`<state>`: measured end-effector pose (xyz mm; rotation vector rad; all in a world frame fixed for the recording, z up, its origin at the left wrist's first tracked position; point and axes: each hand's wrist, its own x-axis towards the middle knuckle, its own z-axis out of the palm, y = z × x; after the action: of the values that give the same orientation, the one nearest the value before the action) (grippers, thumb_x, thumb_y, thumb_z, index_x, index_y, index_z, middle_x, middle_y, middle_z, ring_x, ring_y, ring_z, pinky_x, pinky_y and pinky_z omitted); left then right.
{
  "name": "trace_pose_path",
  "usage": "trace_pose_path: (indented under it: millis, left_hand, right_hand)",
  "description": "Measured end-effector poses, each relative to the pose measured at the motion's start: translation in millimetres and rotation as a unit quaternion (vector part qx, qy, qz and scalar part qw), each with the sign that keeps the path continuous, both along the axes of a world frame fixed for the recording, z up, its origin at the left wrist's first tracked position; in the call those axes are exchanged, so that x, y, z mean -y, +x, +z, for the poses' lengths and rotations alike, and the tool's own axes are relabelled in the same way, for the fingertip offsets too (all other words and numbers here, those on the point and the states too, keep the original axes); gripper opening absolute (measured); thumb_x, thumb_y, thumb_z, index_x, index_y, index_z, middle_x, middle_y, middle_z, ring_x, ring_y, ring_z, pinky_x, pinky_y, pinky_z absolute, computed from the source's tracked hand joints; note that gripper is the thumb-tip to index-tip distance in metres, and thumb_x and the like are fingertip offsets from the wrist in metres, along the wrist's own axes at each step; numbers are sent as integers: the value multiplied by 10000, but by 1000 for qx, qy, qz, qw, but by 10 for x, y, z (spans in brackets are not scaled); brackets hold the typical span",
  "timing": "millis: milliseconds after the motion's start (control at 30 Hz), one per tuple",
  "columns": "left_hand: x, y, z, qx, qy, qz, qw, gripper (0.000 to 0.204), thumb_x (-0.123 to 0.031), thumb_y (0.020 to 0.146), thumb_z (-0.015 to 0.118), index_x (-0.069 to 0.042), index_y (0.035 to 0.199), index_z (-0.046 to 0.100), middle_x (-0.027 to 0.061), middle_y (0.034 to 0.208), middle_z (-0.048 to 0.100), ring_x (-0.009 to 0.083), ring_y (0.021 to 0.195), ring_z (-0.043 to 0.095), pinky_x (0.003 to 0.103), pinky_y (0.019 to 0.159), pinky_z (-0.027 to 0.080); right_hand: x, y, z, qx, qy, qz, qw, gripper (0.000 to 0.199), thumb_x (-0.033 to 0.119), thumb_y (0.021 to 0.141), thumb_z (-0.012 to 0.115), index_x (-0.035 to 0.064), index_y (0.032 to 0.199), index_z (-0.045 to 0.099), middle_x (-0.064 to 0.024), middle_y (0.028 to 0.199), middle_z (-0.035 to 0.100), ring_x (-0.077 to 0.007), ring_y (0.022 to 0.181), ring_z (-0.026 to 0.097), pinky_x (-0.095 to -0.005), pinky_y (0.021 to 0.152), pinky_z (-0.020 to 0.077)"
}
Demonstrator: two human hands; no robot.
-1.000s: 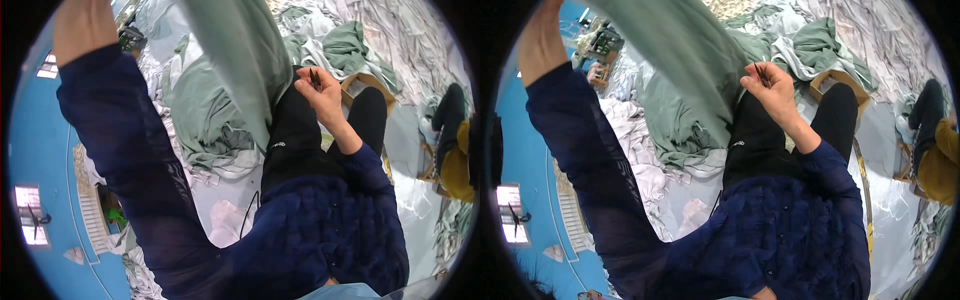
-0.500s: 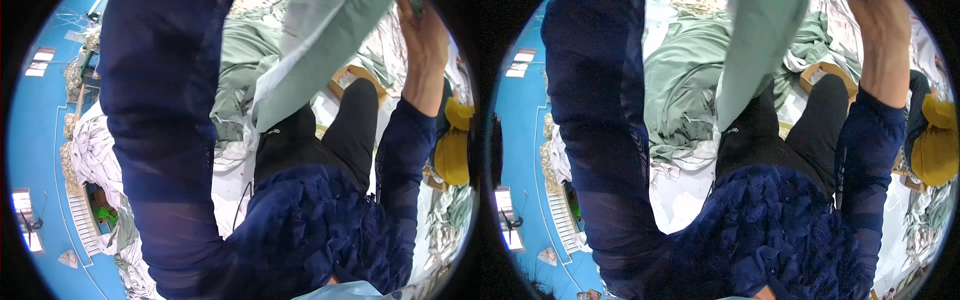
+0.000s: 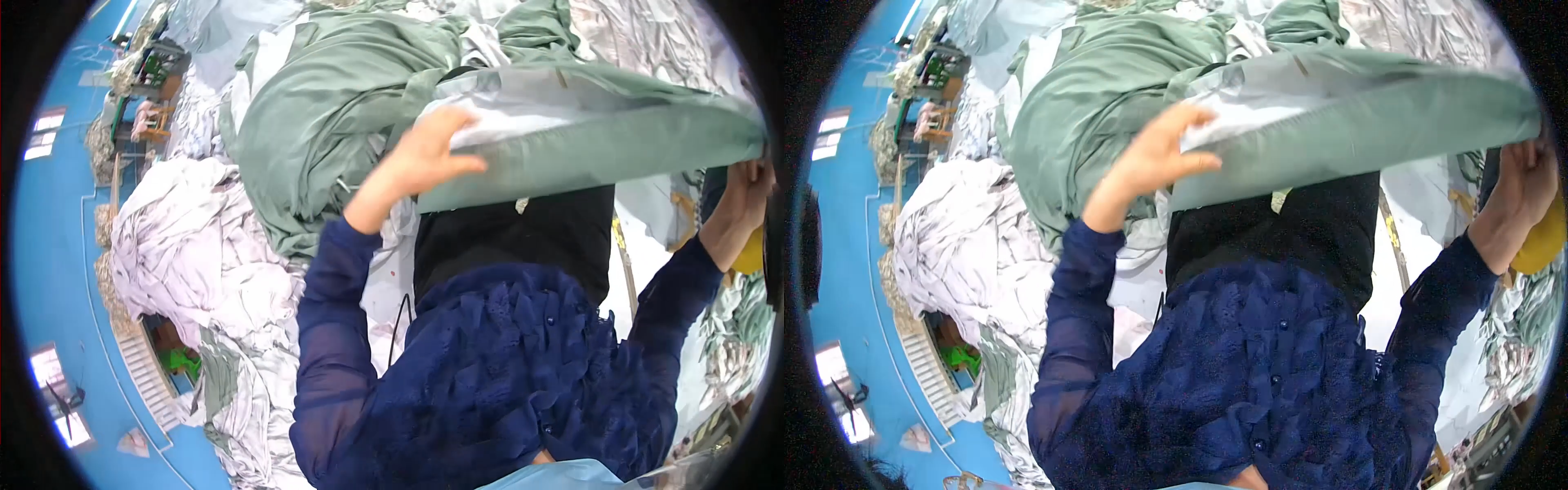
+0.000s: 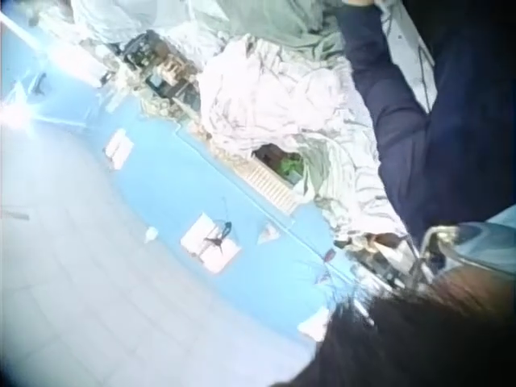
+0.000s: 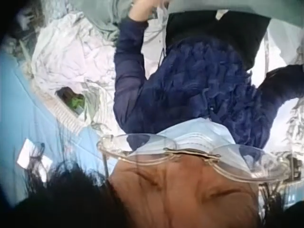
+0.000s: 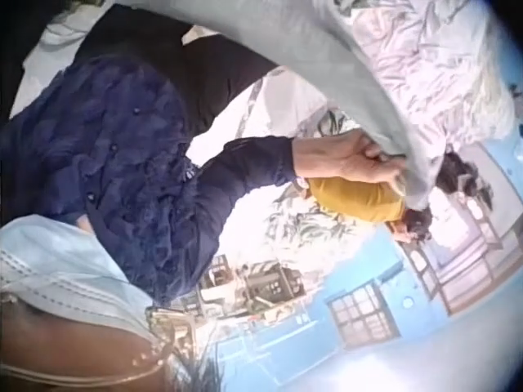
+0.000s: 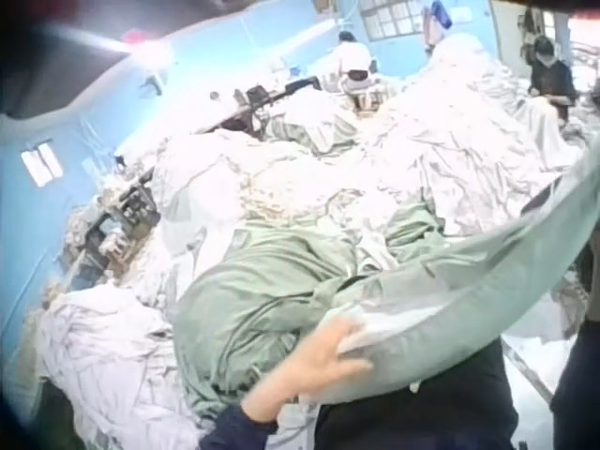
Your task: Trimming threads and inspecting pillow components in a factory setting.
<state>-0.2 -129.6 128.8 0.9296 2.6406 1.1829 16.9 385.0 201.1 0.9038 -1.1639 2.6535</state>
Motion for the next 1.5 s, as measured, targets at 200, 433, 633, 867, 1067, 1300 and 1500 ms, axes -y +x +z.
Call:
trace_pose_path:
  millis: [200,433,633,867,1067,1300,1500]
  left_hand:
    - [115,316,-905,8,-20,56,998,277,-256,728,756,-50,895,677,119,885,668,329,822,622,389,720,480]
    - [679,264,-1105,183,-53,17,982,254,-202,760,715,5,894,652,208,781,616,310,709,629,381,642,462]
    - [1531,523,-1724,77,-47,231,969,65,-45,803,623,12,823,647,138,661,591,148,628,552,316,604,442]
    - [2337,222,-1405,-203,69,630,746,201,-45,866,562,63,996,671,128,908,696,205,799,612,335,761,493]
    - [2010,73,-534,-391,52,533,749,185,-63,870,617,37,1021,653,136,980,668,234,851,609,364,791,500]
    - [1638,83,-1296,-299,3,567,767,146,-67,813,639,-8,946,650,139,902,651,301,837,621,381,789,486]
    - [2017,111,-1609,-284,-10,567,773,109,-115,804,669,-27,864,643,124,844,646,303,785,609,388,734,479]
  right_hand:
    - [-319,410,-706,287,-96,-408,861,114,73,913,654,0,999,644,53,569,391,-69,493,362,-223,674,469]
    - [-342,397,-1045,260,-73,-453,850,256,79,858,710,52,1103,640,-71,1029,691,-217,980,667,-377,888,546]
    - [-336,505,-1153,328,-97,-498,796,108,94,839,740,136,861,643,42,694,625,-43,407,442,-180,344,310]
    - [-463,672,-1293,328,-144,-524,773,148,120,897,689,140,1033,633,-1,916,653,-116,803,637,-250,630,529]
    - [-1877,1128,-1831,387,-139,-646,644,300,338,967,595,84,1119,641,-98,1060,667,-241,985,629,-376,890,509]
    - [-3136,1979,-3253,417,236,-663,576,342,305,967,570,37,1170,628,-89,1045,671,-207,969,625,-330,877,498]
    - [-2992,2163,-3280,332,639,-594,359,451,219,862,587,-1,1256,589,-204,1195,651,-355,1131,600,-349,967,452]
